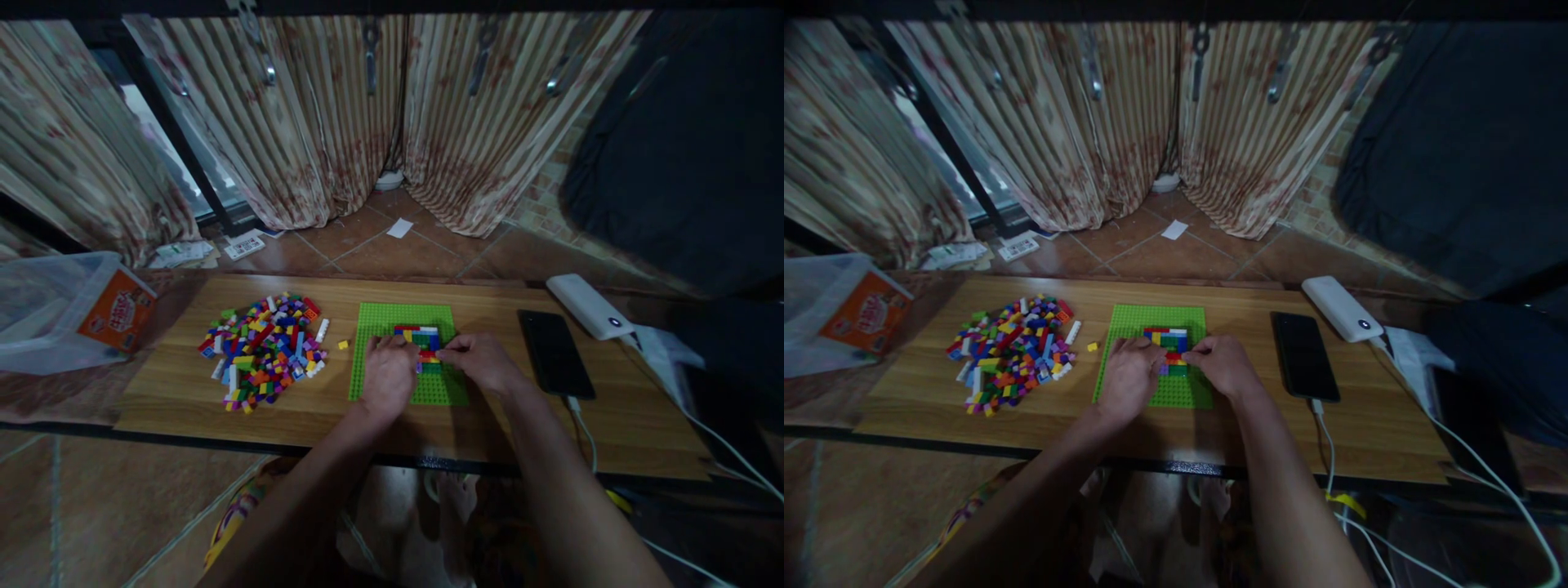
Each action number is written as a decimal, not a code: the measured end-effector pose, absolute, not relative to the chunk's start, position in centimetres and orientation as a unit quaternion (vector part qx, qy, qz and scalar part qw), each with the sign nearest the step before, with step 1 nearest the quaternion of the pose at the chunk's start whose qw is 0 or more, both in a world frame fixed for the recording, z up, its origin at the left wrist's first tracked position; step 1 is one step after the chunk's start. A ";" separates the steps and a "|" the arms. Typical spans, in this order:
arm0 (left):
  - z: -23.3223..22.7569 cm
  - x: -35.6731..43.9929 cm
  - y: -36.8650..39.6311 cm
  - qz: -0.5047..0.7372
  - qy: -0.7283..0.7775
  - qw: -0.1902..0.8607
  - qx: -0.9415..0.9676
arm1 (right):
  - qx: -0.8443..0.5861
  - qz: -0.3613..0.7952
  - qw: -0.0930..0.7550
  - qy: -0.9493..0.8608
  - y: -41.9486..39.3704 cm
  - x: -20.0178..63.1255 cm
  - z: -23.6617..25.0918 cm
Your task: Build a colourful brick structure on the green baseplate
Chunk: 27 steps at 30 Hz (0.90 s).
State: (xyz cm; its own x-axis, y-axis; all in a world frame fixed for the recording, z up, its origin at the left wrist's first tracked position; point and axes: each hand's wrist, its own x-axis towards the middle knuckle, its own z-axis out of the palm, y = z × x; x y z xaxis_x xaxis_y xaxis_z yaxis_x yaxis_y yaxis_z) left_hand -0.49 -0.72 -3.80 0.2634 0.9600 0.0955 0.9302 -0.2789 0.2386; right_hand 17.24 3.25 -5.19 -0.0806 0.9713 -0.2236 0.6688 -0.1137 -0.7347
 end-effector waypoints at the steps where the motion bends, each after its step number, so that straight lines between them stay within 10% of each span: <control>1: -3.8 -0.4 -0.8 0.108 0.600 0.065 0.790 | -0.648 0.372 0.204 -0.632 3.2 17.2 -5.2; 27: -4.6 -0.6 -0.5 0.184 0.624 0.126 0.749 | -0.639 0.406 0.227 -0.613 3.1 17.4 -5.4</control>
State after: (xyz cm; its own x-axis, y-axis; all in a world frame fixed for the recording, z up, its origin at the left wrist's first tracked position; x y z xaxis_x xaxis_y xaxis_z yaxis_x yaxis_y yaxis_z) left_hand -0.57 -0.51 -4.59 0.1537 0.9810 0.1183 0.8887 -0.1895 0.4175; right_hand 17.38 3.10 -5.35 -0.0810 0.9672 -0.2407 0.5983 -0.1460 -0.7879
